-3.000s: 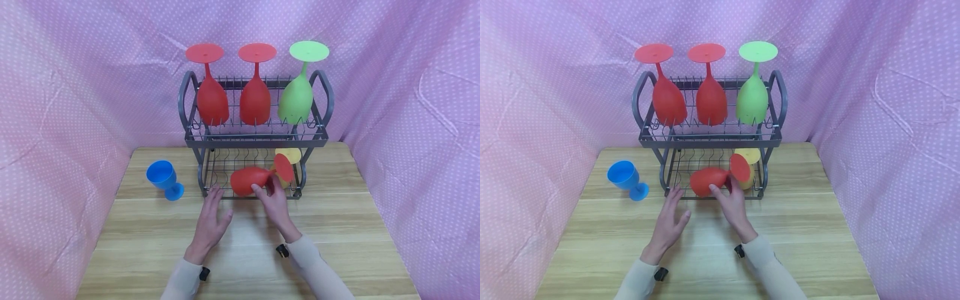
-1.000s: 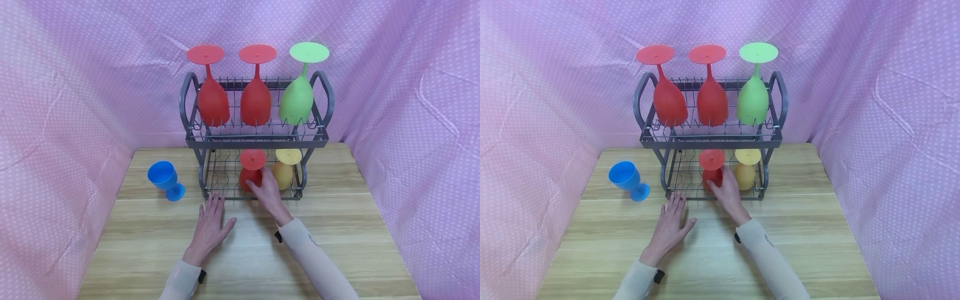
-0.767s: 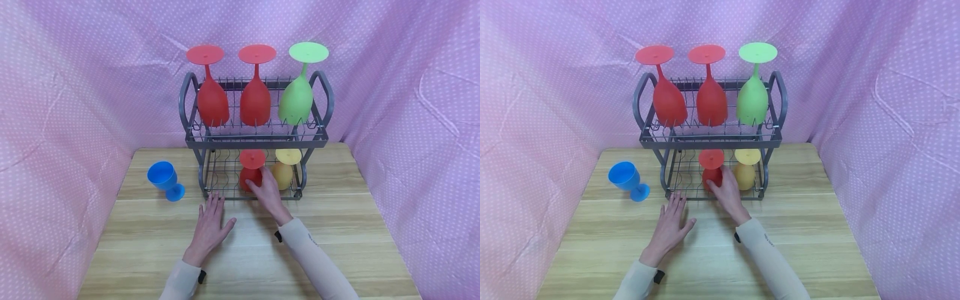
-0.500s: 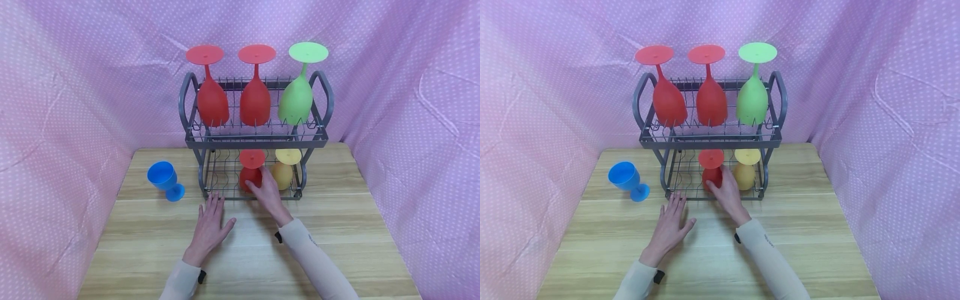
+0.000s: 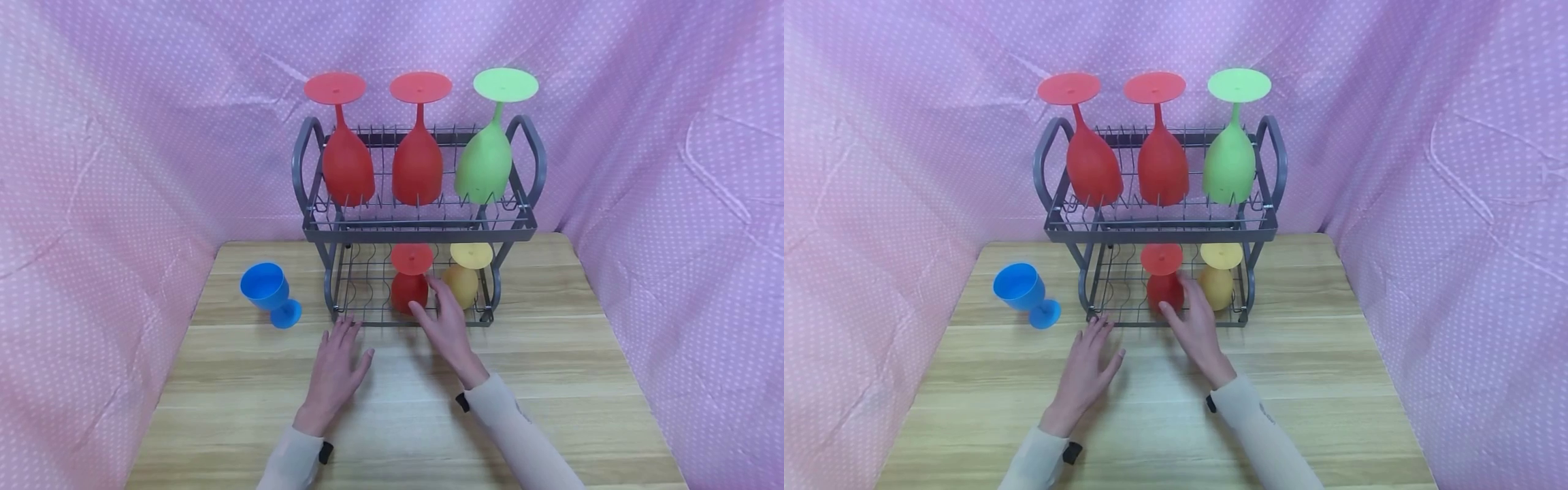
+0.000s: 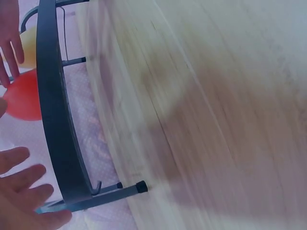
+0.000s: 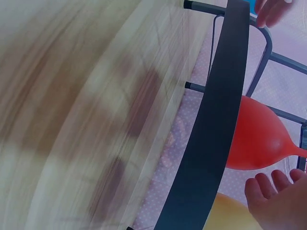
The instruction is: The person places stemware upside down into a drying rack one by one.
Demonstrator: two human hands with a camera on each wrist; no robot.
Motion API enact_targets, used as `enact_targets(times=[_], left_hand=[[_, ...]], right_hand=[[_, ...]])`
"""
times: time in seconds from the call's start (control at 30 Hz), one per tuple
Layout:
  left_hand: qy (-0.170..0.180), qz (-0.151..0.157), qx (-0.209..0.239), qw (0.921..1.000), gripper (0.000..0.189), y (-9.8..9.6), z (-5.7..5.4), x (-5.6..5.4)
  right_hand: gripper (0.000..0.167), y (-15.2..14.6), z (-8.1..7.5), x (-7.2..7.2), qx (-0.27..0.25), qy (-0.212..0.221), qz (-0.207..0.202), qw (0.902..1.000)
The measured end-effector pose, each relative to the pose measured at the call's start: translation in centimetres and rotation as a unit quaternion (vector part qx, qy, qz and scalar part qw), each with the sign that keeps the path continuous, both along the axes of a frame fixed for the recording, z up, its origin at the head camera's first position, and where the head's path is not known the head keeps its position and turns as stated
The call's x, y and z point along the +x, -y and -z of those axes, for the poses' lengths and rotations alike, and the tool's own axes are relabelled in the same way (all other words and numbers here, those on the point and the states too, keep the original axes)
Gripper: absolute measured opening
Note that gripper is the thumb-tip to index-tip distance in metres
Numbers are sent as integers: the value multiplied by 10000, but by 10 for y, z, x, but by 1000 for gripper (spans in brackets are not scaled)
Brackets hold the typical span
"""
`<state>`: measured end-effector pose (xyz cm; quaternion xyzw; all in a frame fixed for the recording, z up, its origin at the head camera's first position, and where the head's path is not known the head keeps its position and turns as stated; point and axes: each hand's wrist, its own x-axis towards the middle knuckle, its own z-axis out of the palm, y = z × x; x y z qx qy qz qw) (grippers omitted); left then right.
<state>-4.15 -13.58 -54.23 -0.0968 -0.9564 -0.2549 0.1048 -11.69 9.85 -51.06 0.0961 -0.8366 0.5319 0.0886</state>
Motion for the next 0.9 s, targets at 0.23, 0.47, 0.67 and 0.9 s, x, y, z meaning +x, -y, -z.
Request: enact_targets(times=[0.23,0.47,0.67,0.9], left_hand=[[-881,57,364,9954,47,13,-5,0],[-1526,41,377,9876,46,31,-18,-3],[-1955,76,269,9803,45,48,-33,-8],[-2380,40,169,9711,47,69,-51,-19]], right_hand=[[64,-3,0,16,-47,-274,-91,9996],[66,-5,-4,29,16,-383,-114,9992],[65,-6,-4,38,103,-604,-211,9979],[66,-8,-1,47,121,-659,-317,9972]])
